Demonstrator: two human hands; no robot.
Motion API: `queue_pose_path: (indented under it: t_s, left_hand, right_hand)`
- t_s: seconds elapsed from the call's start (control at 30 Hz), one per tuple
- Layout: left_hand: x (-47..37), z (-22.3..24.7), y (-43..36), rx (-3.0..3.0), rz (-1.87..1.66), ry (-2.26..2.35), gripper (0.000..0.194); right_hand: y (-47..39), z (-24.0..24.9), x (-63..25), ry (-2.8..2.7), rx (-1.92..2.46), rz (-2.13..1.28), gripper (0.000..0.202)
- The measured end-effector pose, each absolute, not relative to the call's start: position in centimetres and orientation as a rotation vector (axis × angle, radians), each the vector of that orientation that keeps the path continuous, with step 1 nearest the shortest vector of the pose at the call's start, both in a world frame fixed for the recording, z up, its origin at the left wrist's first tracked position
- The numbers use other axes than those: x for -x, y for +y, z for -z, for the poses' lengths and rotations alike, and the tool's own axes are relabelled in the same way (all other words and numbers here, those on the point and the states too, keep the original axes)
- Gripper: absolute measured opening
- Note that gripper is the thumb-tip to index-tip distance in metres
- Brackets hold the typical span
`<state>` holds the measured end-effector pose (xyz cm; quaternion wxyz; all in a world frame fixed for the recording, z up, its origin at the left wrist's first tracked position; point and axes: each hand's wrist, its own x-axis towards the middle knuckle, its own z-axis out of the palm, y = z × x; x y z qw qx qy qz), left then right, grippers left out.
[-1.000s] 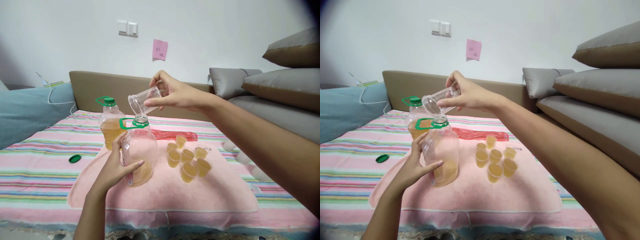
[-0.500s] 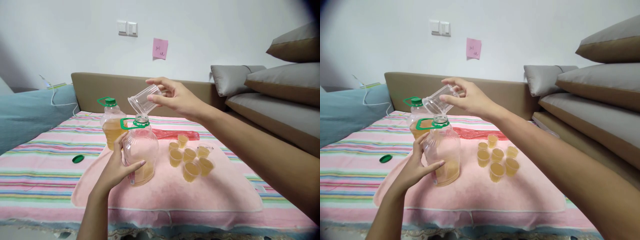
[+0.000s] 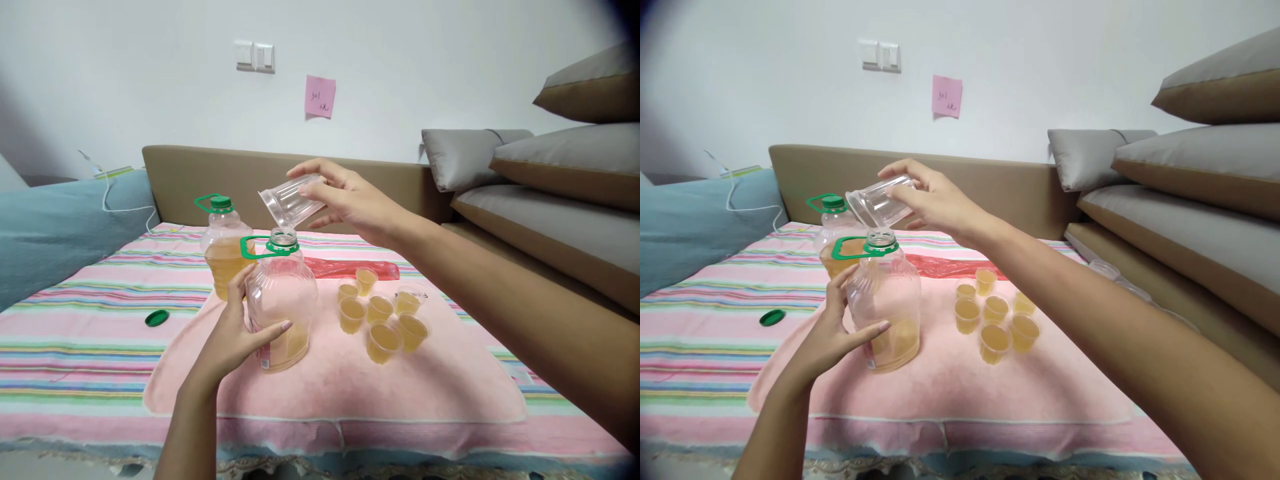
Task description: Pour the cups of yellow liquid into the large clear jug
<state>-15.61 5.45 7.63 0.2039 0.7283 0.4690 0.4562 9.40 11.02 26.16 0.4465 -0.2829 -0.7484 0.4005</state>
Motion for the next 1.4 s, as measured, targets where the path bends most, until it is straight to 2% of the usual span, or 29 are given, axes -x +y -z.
queue_pose_path:
  t_s: [0.13,0.33,0.47,0.7,1.1,1.4]
  left_hand:
    - [15.6,-7.7,5.3,-2.03,-1.281,1.314,0.106]
    - [15.6,-7.6,5.4,-2.031,-1.28,1.313,0.107]
    - [15.6,-7.6,5.5,-2.027,-1.279,1.313,0.107]
    - [15.7,-7.5,5.5,-2.029,-1.274,1.32,0.107]
    - [15.7,-7.3,5.5,-2.032,-1.284,1.305,0.108]
    - [15.7,-7.2,5.9,-2.098,-1.32,1.32,0.107]
  right_hand:
    - [10.9,-26.4,-9.1,-1.78,0.72,-1.063,0.012]
    - [10.8,-26.3,-9.1,-1.719,0.705,-1.117,0.008]
    - [11.0,-26.0,-9.1,-1.738,0.66,-1.128,0.02]
    - [11.5,-24.9,-8.6,-1.612,0.674,-1.009,0.057]
    - [10.7,-23.9,-7.5,-1.587,0.67,-0.828,0.055]
    - [12.4,-20.8,-8.4,-1.16,0.61,-1.023,0.065]
